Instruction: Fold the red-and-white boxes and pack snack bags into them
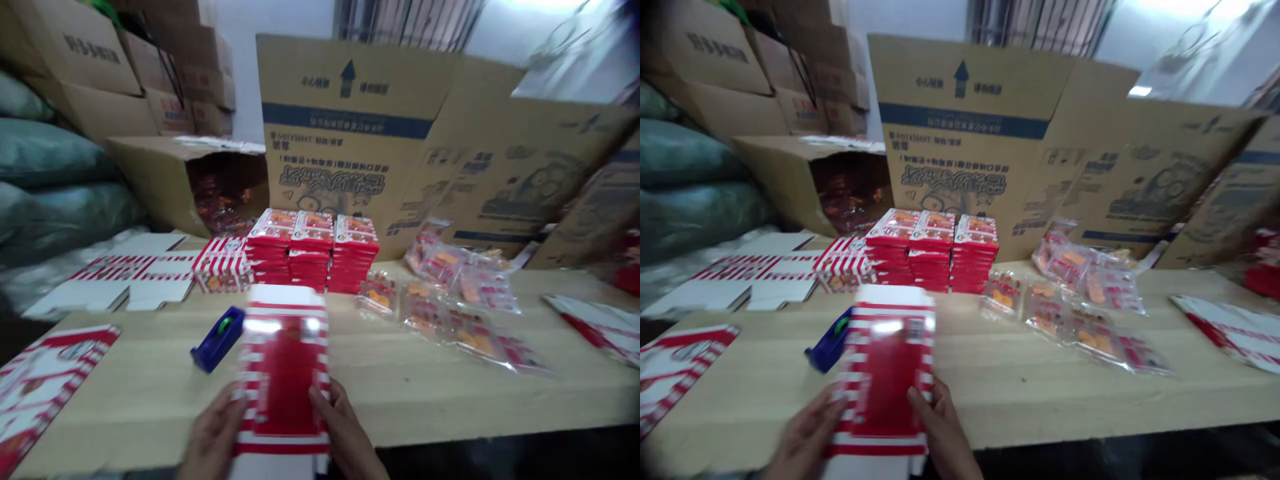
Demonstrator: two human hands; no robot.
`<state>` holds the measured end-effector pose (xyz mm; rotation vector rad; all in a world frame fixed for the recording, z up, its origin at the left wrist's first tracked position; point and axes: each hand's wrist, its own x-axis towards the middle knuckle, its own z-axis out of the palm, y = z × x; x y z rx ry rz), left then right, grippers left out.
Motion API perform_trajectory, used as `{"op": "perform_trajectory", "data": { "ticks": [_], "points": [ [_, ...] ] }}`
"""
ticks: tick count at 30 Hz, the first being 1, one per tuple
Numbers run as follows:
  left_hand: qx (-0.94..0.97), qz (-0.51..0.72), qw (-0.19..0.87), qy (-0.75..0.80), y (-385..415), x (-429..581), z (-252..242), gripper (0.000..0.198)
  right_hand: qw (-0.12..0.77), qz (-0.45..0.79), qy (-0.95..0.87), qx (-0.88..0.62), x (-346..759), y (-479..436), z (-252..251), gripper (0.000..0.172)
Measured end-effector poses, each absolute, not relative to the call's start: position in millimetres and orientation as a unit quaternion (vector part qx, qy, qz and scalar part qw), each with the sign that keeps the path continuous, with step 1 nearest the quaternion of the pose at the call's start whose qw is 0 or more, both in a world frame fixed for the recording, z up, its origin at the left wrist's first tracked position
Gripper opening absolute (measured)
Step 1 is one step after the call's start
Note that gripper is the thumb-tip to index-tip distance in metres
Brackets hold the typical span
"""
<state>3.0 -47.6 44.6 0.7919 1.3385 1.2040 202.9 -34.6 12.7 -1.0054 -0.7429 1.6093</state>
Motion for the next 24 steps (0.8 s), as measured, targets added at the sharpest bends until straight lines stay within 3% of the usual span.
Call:
{"op": "perform_trajectory", "data": {
  "ticks": [2, 4, 6, 9, 18, 19, 21, 24],
  "points": [
    [0.426, 0.489, 0.507, 0.567, -52.3, 10.1, 43.6, 0.065, 0.505, 0.673, -0.258, -0.475, 209.2, -53.6, 13.4, 0.049],
    [0.547, 0.501, 0.339, 0.578, -51.5, 11.8, 51.7, 0.062, 0.485, 0.655, -0.300, -0.496, 223.3, -63.1, 15.6, 0.045],
    [0.659, 0.470, 0.189, 0.556, -46.2, 10.1, 64.0, 0.055, 0.448, 0.652, -0.377, -0.481, 235.0, -68.0, 16.4, 0.042],
    [0.764, 0.397, 0.101, 0.499, -37.9, 8.6, 74.4, 0.042, 0.410, 0.648, -0.442, -0.465, 238.2, -75.8, 13.7, 0.039],
    [0.746, 0.415, 0.175, 0.490, -42.3, 23.5, 49.9, 0.023, 0.485, 0.602, -0.379, -0.509, 225.8, -86.9, -10.3, 0.048],
    [0.729, 0.436, 0.177, 0.498, -44.5, 24.0, 46.5, 0.027, 0.486, 0.610, -0.356, -0.515, 227.0, -87.1, -9.0, 0.048],
    [0.674, 0.480, 0.201, 0.524, -50.4, 24.4, 37.2, 0.055, 0.488, 0.632, -0.300, -0.523, 229.1, -87.5, -3.5, 0.049],
    [0.597, 0.474, 0.374, 0.528, -63.3, 27.1, 21.1, 0.083, 0.491, 0.662, -0.246, -0.509, 228.5, -87.6, 5.5, 0.054]
  ]
}}
